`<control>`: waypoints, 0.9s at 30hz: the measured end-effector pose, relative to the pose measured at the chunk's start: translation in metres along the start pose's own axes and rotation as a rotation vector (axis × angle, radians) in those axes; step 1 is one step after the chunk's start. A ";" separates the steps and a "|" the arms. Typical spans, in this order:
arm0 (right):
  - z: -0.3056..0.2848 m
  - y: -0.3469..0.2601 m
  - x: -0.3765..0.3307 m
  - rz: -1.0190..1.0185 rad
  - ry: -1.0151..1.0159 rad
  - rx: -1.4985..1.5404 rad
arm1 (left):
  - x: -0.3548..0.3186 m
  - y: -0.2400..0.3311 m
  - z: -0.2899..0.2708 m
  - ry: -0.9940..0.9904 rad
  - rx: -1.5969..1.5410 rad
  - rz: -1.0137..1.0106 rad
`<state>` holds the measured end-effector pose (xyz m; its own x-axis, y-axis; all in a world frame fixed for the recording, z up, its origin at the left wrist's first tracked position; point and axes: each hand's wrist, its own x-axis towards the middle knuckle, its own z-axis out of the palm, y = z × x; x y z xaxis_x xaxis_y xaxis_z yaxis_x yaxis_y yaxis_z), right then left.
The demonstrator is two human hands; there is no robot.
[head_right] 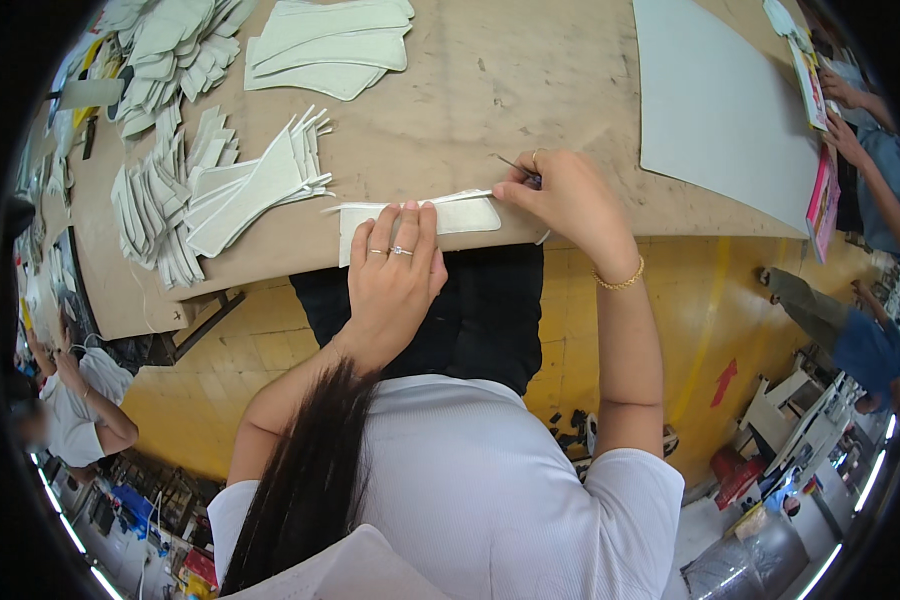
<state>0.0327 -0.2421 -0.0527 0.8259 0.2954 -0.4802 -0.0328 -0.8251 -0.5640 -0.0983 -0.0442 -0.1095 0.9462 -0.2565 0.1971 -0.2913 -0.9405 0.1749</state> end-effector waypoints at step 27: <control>0.026 0.011 -0.016 -0.223 0.245 -0.182 | 0.028 0.013 -0.010 -0.078 0.005 -0.034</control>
<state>0.0045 -0.2434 -0.0680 0.9123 0.3717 -0.1718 0.2453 -0.8320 -0.4976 -0.0774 -0.0615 -0.0921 0.9638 -0.2406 0.1152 -0.2581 -0.9501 0.1749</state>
